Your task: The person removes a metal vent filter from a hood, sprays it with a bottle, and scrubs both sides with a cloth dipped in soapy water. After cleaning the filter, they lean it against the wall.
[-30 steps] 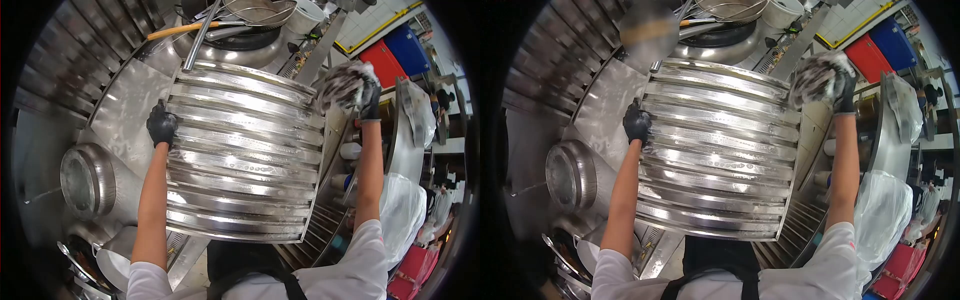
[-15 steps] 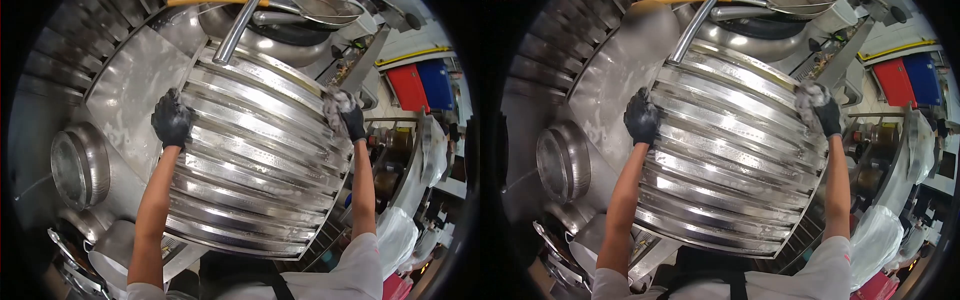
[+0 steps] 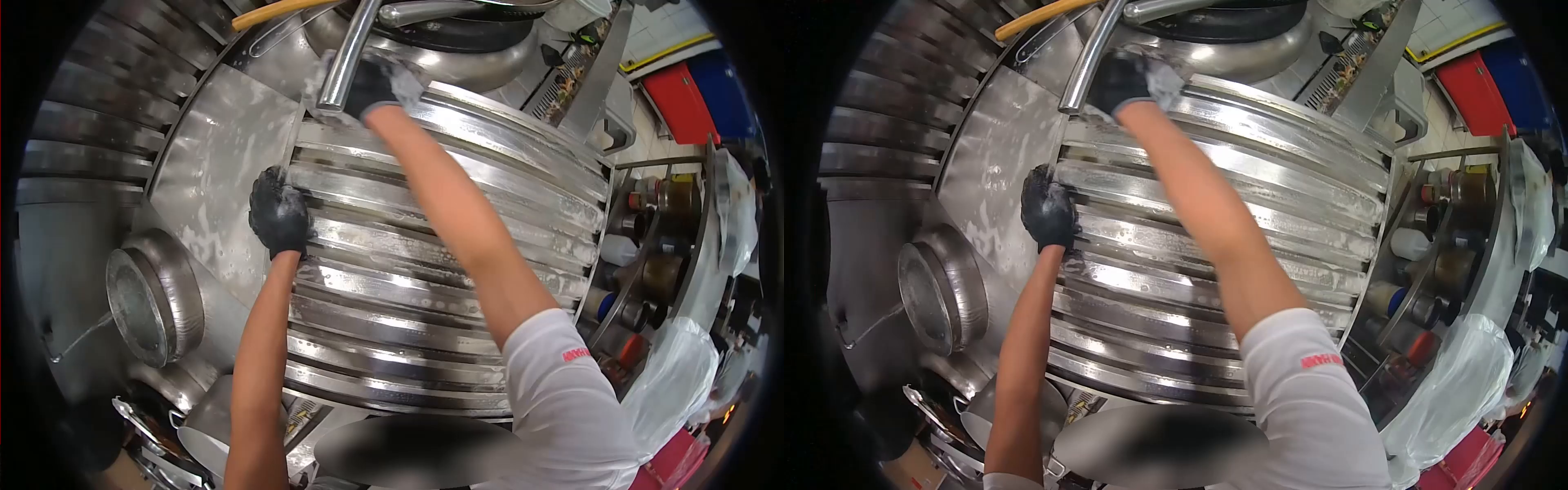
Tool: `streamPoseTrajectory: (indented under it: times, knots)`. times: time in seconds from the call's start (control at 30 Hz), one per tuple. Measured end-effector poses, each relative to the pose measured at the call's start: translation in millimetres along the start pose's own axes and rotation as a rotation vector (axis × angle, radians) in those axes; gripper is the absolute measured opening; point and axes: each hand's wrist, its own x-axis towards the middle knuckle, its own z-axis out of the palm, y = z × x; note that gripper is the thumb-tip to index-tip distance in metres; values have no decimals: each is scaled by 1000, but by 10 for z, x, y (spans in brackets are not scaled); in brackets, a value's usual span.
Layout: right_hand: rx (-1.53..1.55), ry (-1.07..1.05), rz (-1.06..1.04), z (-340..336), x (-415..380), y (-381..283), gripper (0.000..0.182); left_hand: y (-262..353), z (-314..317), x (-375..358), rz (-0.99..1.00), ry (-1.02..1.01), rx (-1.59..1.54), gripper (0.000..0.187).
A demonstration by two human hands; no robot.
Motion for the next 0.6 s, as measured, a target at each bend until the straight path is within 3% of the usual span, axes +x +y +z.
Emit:
streamPoseTrajectory:
  times: [0.03,0.07,0.17,0.23,0.27,0.3,0.37,0.43,0.47,0.5,0.57,0.6]
  knots:
    - [-74,-199,25,-227,-49,113,45,-25,16,-29,-25,-6,25,35]
    - [67,-155,202,-661,-415,152,46,17,-58,-18,-17,-35,-11,36]
    - [-76,-4,345,-1221,-1478,1174,63,-16,9,-17,53,76,-38,34]
    - [-315,40,408,-1713,-2254,2219,60,38,-28,-33,5,61,-8,33]
    - [-634,-75,210,-2046,-2657,2703,60,71,-45,-20,-1,69,-13,34]
    - [-331,35,301,-2364,-2830,2762,59,81,-55,-15,-10,80,-18,35]
    - [-446,-45,661,-2710,-2975,2502,58,120,-7,-15,25,167,-23,34]
    - [-597,-17,596,-2565,-3034,2482,58,206,-37,-31,-42,88,75,35]
    - [-602,-5,464,-2449,-3148,2714,63,239,-64,-17,-39,106,77,34]
    - [-594,-3,446,-2327,-3009,2541,63,254,-71,-16,-57,88,107,35]
    - [-433,200,600,-1932,-2778,2102,65,270,-88,0,-95,77,90,35]
    - [-486,255,521,-1612,-2743,2123,67,285,-114,6,-102,71,67,35]
